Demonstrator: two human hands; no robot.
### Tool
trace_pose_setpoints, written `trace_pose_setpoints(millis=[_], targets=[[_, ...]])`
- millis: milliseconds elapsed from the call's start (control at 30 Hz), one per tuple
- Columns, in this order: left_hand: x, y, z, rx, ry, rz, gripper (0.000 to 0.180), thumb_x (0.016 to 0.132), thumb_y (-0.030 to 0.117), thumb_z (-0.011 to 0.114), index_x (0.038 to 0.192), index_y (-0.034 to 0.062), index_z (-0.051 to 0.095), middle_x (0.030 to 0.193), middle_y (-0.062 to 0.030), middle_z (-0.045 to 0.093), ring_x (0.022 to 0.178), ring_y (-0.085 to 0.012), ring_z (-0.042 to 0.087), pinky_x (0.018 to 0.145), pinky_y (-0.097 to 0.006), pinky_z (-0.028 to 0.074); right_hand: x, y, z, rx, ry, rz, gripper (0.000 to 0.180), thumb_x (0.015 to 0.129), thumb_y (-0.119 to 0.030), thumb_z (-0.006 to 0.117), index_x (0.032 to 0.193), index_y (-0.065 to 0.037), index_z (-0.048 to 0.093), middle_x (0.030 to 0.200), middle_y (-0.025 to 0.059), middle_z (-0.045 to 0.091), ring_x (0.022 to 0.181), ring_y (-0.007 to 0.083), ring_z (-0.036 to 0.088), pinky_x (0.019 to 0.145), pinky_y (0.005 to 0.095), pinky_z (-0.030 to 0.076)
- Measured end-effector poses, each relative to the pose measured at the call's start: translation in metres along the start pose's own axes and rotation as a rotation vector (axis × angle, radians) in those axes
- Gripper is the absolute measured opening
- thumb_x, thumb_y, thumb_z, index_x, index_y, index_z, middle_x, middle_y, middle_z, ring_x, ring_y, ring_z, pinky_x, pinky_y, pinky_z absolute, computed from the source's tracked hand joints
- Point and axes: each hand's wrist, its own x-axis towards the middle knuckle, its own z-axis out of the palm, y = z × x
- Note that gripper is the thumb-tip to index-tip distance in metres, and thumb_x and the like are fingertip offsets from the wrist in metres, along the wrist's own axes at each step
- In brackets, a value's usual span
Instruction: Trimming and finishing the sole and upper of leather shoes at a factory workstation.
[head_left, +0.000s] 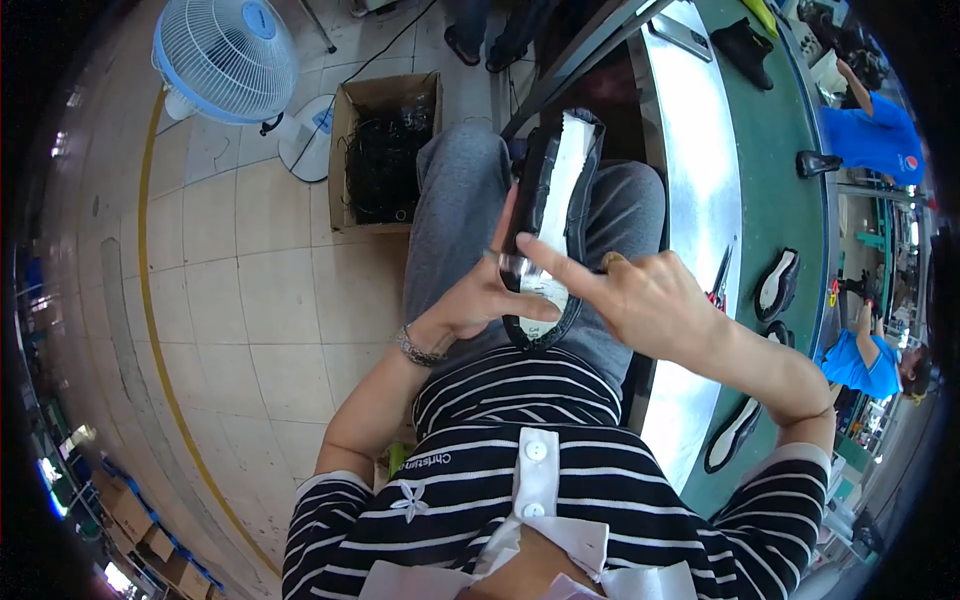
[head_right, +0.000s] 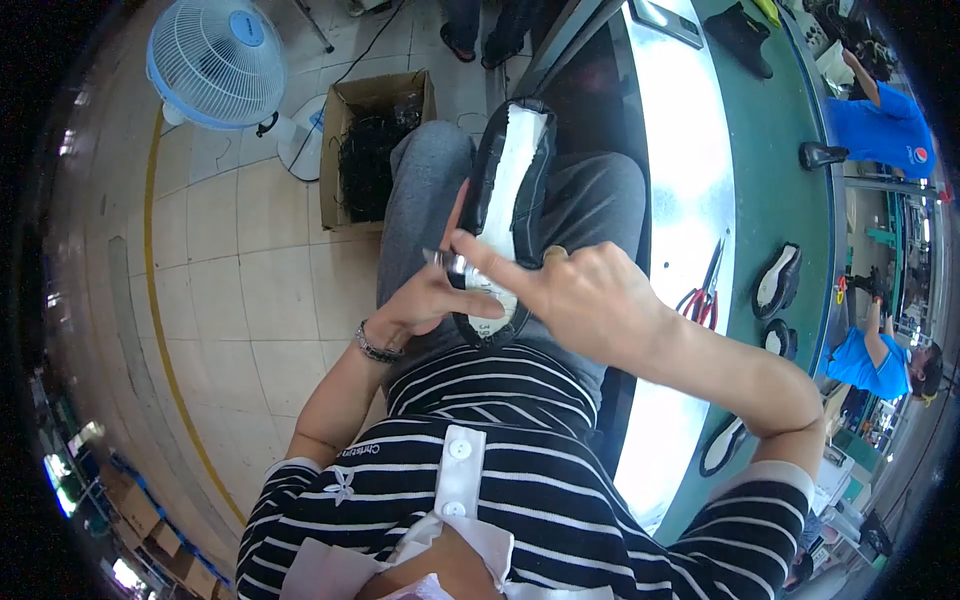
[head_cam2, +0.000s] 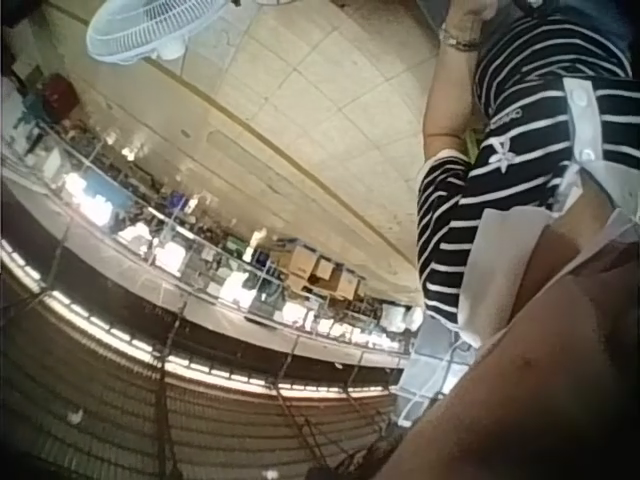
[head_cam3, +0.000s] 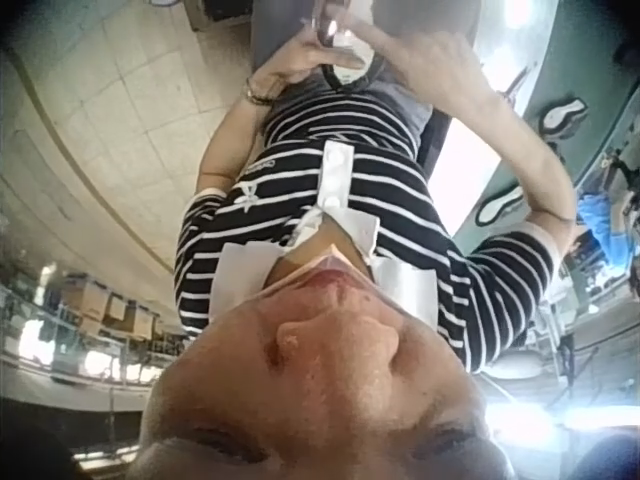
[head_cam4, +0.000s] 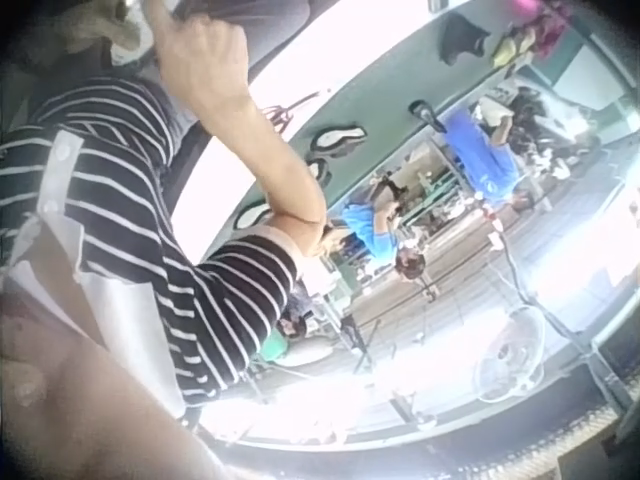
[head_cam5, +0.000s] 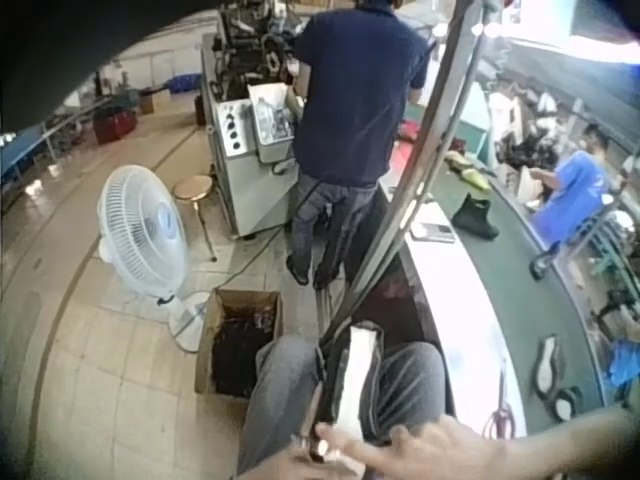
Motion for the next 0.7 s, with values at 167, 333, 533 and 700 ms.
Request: trace_pose_setpoints(millis=[167, 333, 533, 700], targets=[[-0.019, -0.02, 0.006, -0.246, 0.193, 0.12, 0.081, 0.078, 0.009, 0.078, 0.145, 0.0057, 0.032, 0.133, -0.0115, 0.052, 0.118, -0.0218, 0.055, 0.102, -0.034, 0.046, -0.016, -0.011, 0.024, 0.229, 0.236, -0.123, 0.079, 0.089, -0.006, 0.049, 0.154, -0.032, 0.012, 0.067, 0.0093, 0.059, 0.039, 0.0142, 0.053, 0.029, 0.0272, 0.04], [-0.028, -0.029, -0.008, -0.259, -0.018, -0.141, 0.065, 0.08, 0.014, 0.078, 0.134, -0.0003, 0.044, 0.123, -0.0109, 0.06, 0.109, -0.0177, 0.059, 0.094, -0.032, 0.049, -0.018, -0.019, 0.023, 0.122, -0.026, -0.07, 0.075, 0.091, -0.013, 0.052, 0.153, -0.032, 0.015, 0.067, 0.0097, 0.057, 0.044, 0.0137, 0.056, 0.033, 0.0285, 0.044], [-0.027, -0.005, 0.011, 0.356, 0.12, -0.027, 0.046, 0.08, 0.016, 0.078, 0.119, -0.0006, 0.058, 0.109, -0.0094, 0.066, 0.098, -0.0151, 0.063, 0.088, -0.031, 0.051, -0.015, -0.008, 0.045, 0.194, -0.078, 0.089, 0.066, 0.096, -0.021, 0.048, 0.153, -0.033, 0.017, 0.07, 0.0123, 0.06, 0.047, 0.0139, 0.059, 0.033, 0.0288, 0.045], [-0.019, 0.0, 0.012, 0.146, 0.067, -0.218, 0.046, 0.081, 0.019, 0.078, 0.118, 0.0008, 0.059, 0.106, -0.0081, 0.066, 0.097, -0.0146, 0.062, 0.088, -0.028, 0.049, -0.032, -0.031, 0.048, 0.137, 0.25, -0.252, 0.066, 0.096, -0.018, 0.047, 0.152, -0.034, 0.017, 0.064, 0.0077, 0.056, 0.043, 0.0108, 0.054, 0.032, 0.0249, 0.042]])
